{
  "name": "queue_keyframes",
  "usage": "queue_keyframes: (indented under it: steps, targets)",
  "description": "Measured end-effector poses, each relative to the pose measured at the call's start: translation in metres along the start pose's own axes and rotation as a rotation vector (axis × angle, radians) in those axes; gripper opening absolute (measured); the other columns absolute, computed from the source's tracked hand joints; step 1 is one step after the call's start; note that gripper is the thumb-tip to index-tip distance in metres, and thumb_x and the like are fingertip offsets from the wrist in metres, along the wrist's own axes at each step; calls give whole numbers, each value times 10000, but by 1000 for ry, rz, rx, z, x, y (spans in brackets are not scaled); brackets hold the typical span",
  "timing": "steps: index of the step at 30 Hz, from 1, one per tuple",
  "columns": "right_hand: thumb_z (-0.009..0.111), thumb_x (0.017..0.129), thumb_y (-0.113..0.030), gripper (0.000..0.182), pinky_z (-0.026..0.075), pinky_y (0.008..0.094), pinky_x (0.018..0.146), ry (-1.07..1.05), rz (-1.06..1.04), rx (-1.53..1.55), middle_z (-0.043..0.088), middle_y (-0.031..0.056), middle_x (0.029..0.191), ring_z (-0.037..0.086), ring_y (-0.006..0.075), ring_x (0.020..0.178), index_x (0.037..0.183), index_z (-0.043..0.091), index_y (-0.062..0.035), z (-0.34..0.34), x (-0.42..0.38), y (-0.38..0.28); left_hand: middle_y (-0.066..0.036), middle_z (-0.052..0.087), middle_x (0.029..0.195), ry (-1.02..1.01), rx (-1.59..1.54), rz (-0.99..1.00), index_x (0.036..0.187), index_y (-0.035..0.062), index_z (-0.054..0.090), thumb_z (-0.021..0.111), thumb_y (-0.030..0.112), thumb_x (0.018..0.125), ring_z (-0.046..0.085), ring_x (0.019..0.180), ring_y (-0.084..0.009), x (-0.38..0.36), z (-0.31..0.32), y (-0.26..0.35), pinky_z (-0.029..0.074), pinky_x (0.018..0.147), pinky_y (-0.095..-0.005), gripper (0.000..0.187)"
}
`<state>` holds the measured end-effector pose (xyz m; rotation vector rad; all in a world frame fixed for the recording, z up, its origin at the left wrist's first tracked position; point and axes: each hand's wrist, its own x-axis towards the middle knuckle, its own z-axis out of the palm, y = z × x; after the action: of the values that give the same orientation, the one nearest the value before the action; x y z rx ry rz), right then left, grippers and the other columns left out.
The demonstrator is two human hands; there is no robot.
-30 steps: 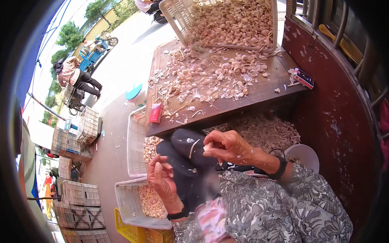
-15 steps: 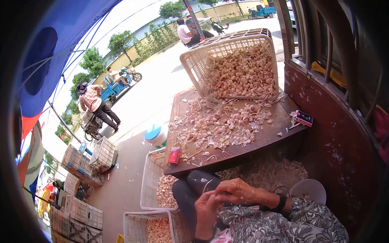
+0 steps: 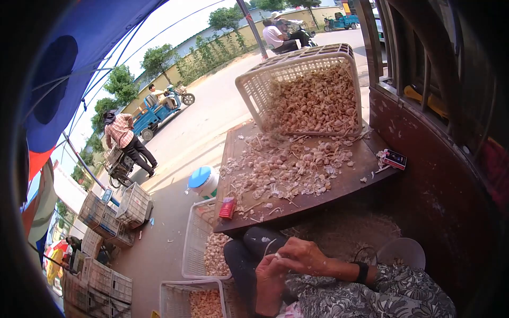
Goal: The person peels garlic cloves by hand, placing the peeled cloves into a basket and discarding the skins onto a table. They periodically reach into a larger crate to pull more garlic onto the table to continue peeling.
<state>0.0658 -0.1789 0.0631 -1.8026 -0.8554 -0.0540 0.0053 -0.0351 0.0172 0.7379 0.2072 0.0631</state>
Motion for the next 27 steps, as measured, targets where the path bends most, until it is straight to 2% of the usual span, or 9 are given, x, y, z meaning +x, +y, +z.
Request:
queue_keyframes:
  steps: [4, 9, 13, 16, 18, 19, 20, 22, 27]
  targets:
    - [691, 748, -175, 223, 483, 306, 592, 8, -3, -19, 582, 93, 834, 604, 209, 699, 938, 653, -64, 3, 4, -2, -58, 617, 829, -35, -76, 5, 960, -9, 590, 625, 44, 818, 535, 612, -92, 2, -1, -1, 407, 494, -179, 156]
    - [674, 762, -148, 181, 478, 308, 595, 30, -58, -21, 567, 103, 829, 600, 220, 686, 869, 614, -15, 10, 7, -5, -74, 612, 853, -72, -136, -30, 940, -21, 579, 627, 33, 806, 572, 698, -120, 2, -14, -2, 449, 574, -187, 153]
    - [676, 755, -140, 218, 472, 308, 589, 39, -8, 23, 554, 98, 792, 591, 232, 660, 901, 584, -7, 11, 6, -8, -78, 614, 878, -61, -150, -24, 959, -20, 579, 625, 45, 812, 570, 704, -120, 2, -11, -4, 461, 599, -189, 168]
    - [644, 801, -125, 198, 467, 270, 576, 66, -29, -17, 581, 76, 794, 578, 174, 628, 927, 558, 1, 9, 9, -6, -86, 614, 901, -71, -164, -47, 981, -17, 577, 607, 71, 834, 569, 728, -119, 1, -7, -2, 469, 622, -193, 174]
    - [589, 859, -116, 151, 458, 222, 560, 10, 368, 614, 615, 62, 831, 556, 98, 620, 940, 552, 6, -4, 17, -19, -91, 613, 902, -62, -127, -18, 980, -15, 575, 584, 94, 857, 563, 737, -118, -1, -5, 1, 471, 624, -197, 165]
    - [540, 897, -123, 144, 454, 189, 560, -12, 422, 741, 629, 72, 872, 535, 49, 627, 947, 549, 11, -13, 23, -24, -105, 609, 908, -63, -113, -32, 969, -14, 571, 562, 117, 875, 547, 731, -114, -2, -5, 4, 468, 621, -200, 161]
    - [563, 879, -117, 145, 440, 181, 522, 22, 479, 890, 632, 83, 848, 538, 59, 607, 947, 561, 11, -20, 28, -31, -105, 609, 908, -67, -113, -38, 969, -14, 571, 562, 117, 875, 547, 731, -114, -1, -6, 2, 468, 621, -200, 161]
    - [584, 859, -104, 141, 411, 161, 480, 7, 421, 1042, 633, 99, 837, 540, 65, 587, 945, 575, 7, -37, 36, -32, -117, 621, 915, -30, -110, -11, 983, -9, 571, 527, 141, 899, 541, 642, -96, 4, -11, -2, 400, 457, -164, 178]
    - [571, 861, -91, 200, 378, 154, 458, 27, 262, 1148, 623, 134, 823, 529, 75, 558, 1010, 587, 41, -69, 49, -56, -140, 610, 928, -31, -195, -108, 971, -19, 560, 516, 142, 902, 543, 665, -110, 8, -22, -3, 378, 463, -190, 180]
